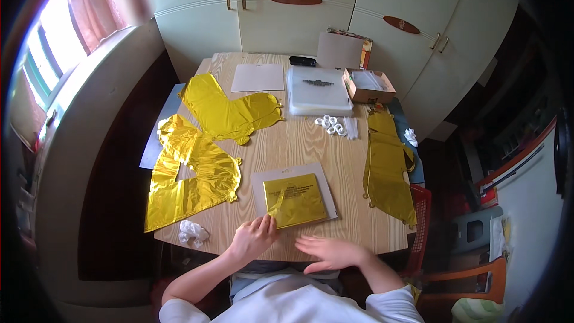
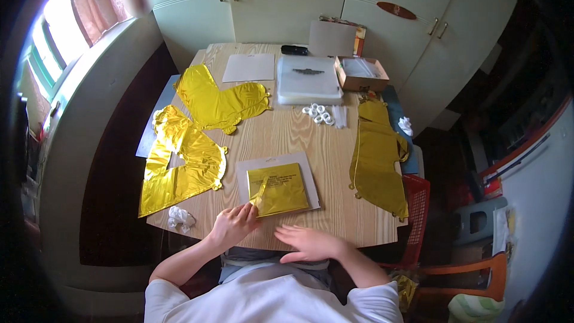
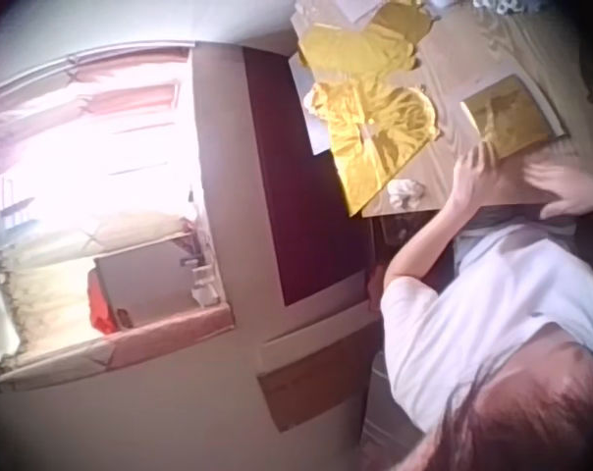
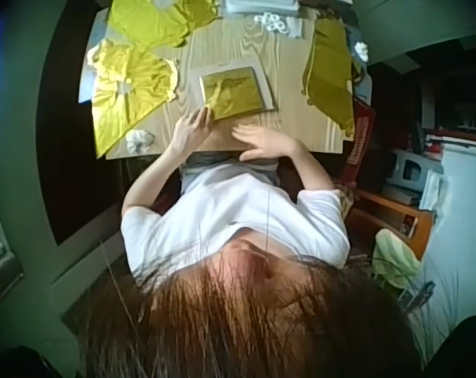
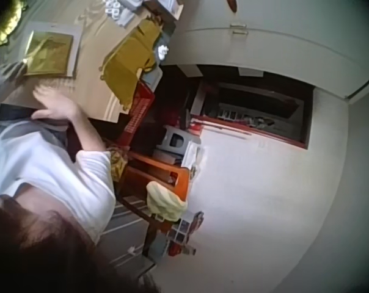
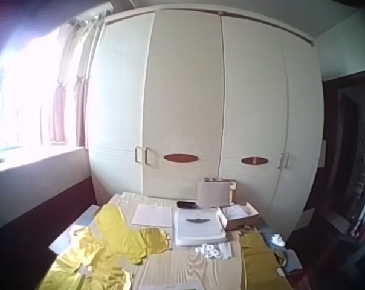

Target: Folding gold-colored foil items and inserting them into cardboard packaging.

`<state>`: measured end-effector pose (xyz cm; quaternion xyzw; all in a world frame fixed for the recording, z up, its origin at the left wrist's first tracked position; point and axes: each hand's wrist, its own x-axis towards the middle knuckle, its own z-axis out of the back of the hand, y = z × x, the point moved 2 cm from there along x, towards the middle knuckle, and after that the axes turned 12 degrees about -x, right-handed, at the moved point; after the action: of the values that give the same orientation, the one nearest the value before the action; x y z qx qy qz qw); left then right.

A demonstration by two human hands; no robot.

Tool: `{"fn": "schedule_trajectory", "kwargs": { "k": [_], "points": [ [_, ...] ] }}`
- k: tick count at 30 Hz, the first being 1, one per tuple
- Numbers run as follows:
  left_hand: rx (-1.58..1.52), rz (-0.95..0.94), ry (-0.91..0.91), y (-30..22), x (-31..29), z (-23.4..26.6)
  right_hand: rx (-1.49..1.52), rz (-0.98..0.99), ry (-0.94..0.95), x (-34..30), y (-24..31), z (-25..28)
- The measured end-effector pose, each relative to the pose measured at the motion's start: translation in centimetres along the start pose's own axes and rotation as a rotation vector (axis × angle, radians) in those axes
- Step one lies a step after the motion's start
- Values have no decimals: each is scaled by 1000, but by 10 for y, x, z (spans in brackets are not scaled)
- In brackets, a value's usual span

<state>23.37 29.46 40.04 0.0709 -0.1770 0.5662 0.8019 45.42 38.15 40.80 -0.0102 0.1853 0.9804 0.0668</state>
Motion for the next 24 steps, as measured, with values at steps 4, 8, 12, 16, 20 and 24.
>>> {"fn": "schedule_trajectory", "kwargs": {
  "k": [4, 8, 12, 16, 20, 24],
  "points": [
    [-151, 63, 7, 3, 2, 3, 276, -432, -70, -11, -78, 66],
    [-323, 60, -4, 16, 36, -4, 77, -893, -511, 2, -222, 95],
    [-389, 10, 121, 23, 68, -23, -111, -1062, -571, 33, -340, 87],
    [-390, -1, 232, 15, 70, -36, -140, -1186, -378, 56, -369, 87],
    [-365, -27, 255, 14, 71, -39, -107, -1242, -347, 52, -395, 83],
    [-391, 6, 269, 18, 65, -37, 246, -1229, -395, 54, -380, 88]
  ]
}}
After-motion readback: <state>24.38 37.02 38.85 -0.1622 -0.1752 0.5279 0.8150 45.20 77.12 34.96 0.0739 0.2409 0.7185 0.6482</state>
